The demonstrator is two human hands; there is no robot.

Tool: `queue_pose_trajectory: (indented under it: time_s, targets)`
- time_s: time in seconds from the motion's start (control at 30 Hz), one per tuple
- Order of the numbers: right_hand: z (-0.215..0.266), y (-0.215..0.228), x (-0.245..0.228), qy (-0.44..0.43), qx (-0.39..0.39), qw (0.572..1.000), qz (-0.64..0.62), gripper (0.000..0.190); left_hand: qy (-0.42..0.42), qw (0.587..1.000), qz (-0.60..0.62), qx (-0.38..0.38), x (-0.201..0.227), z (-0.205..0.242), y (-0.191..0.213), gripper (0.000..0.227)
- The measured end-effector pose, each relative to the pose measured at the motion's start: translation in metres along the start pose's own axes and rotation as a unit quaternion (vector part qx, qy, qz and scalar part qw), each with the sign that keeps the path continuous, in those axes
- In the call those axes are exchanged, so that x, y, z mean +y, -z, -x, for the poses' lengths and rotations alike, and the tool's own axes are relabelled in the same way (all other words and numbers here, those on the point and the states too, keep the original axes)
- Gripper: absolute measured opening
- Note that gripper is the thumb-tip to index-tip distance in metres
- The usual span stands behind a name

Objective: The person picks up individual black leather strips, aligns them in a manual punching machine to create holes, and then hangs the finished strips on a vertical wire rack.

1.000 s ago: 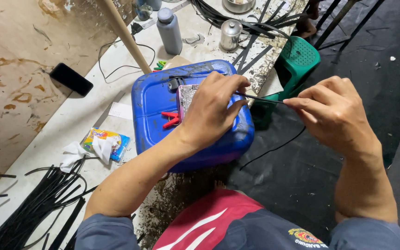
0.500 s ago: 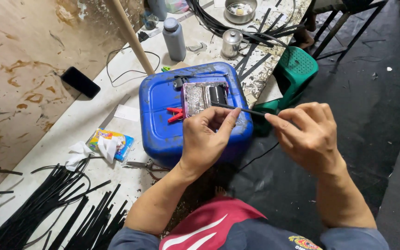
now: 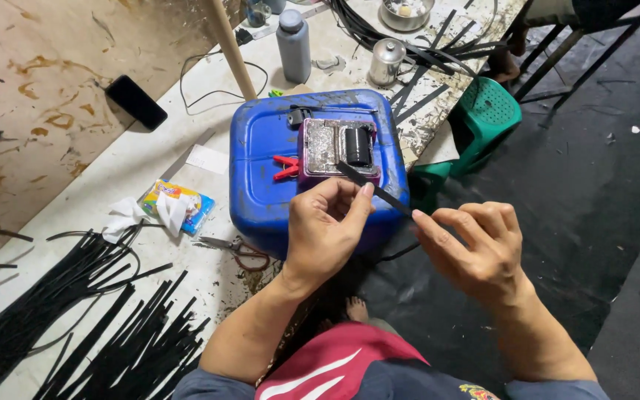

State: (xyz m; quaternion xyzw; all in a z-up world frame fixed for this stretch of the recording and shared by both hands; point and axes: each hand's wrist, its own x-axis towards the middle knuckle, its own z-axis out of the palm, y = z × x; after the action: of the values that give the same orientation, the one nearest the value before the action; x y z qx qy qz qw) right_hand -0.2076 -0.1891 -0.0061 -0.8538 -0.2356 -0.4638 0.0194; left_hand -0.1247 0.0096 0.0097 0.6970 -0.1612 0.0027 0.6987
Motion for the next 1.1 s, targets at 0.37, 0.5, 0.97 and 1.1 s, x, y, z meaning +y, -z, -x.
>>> queue_pose_trajectory:
  time_s: [0.37,0.5,0.97,1.1]
  targets:
    - [-0.046,-0.151,0.125,-0.022,-0.022,0.965,-0.259,0.005,-0.083,0.994,-0.050,-0.047,0.005,0.012,-0.022,0.014]
    - [-0.072,-0.171,0.126,-0.006,-0.178,0.934,-0.308,0.006,-0.069,0.995,-0.047,-0.057,0.001,0.014,-0.027,0.014]
    - [-0.056,-0.146,0.155,-0.022,-0.244,0.921,-0.302,0.014,-0.100,0.987,-0.073,-0.100,0.000,0.015,-0.035,0.014]
    - [-0.032,-0.118,0.150,-0.031,-0.194,0.928,-0.317,0.014,-0.120,0.986,-0.046,-0.102,0.000,0.018,-0.040,0.013]
